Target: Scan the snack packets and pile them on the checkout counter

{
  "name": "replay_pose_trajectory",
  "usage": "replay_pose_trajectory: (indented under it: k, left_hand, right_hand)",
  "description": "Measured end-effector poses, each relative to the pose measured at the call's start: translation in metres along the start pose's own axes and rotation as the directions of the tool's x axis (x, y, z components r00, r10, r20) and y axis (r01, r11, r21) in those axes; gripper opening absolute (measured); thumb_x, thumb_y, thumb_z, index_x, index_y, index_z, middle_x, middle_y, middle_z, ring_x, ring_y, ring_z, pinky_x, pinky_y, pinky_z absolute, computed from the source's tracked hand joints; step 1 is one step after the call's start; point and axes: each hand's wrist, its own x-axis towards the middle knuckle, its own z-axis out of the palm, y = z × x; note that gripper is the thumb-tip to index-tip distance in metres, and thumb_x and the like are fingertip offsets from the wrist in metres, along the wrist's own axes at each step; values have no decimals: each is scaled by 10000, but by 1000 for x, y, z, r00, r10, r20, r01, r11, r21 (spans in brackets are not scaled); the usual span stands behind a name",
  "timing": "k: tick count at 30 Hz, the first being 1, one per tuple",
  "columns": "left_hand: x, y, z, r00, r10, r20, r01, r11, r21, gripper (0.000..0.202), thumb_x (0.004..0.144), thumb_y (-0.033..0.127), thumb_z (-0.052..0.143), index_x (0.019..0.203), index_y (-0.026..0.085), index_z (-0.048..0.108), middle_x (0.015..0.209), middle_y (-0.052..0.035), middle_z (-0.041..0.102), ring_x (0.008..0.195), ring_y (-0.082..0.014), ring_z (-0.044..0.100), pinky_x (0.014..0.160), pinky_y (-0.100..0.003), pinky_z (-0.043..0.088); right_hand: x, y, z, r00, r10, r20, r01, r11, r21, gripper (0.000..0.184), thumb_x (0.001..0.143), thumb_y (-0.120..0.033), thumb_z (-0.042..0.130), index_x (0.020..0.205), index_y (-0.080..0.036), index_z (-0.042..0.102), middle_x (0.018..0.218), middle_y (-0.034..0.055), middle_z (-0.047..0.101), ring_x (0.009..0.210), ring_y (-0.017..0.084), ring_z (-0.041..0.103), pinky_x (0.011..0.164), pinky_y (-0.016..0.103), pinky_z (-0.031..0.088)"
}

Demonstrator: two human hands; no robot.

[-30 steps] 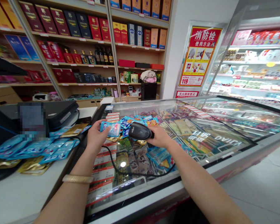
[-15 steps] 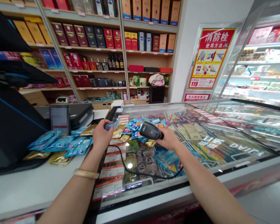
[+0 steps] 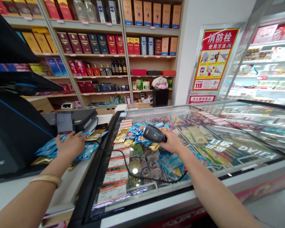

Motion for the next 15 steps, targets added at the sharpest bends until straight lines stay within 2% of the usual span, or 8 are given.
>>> replay_pose_trajectory:
  k: [3,5,8,12,15]
  left_hand:
    - [-9,11,3,996,87,1,-83,955,284,235,755,439,595,874,254,680,1174,-121,663,1352,-419,354,1117,-681,40]
    - [-16,26,10,984,179,-9,-158,890,428,315,824,417,519,1024,229,672,1304,-155,592,1345,-421,363,1111,-677,119]
    - [-23,51,31,972,235,14,-215,858,467,443,856,415,462,1168,156,640,1320,-213,570,1255,-417,467,1061,-611,303]
    - [-25,68,73,964,115,240,-203,901,384,463,811,426,496,1127,137,672,1082,-187,686,992,-321,645,892,-399,483]
    - [-22,68,101,910,-31,413,-173,879,445,438,788,465,502,998,139,704,942,-183,723,895,-307,680,766,-337,497]
  right_hand:
    - [0,1,0,1000,18,-3,-18,1000,10,255,738,-278,664,977,-193,683,892,67,718,833,220,650,723,283,453]
    - [1,1,-1,999,29,-15,-29,1000,13,266,740,-282,667,987,-185,685,895,75,718,828,226,653,726,290,457]
    - [1,0,-3,997,42,-61,-40,999,25,276,718,-250,669,983,-175,683,911,82,717,820,230,656,735,296,459]
    - [2,-1,-3,997,34,-75,-32,999,35,264,714,-233,660,973,-188,678,931,76,725,820,222,659,732,288,460]
    - [2,-1,-1,997,35,-67,-34,999,16,226,724,-265,659,938,-194,673,923,76,729,847,232,665,736,290,462]
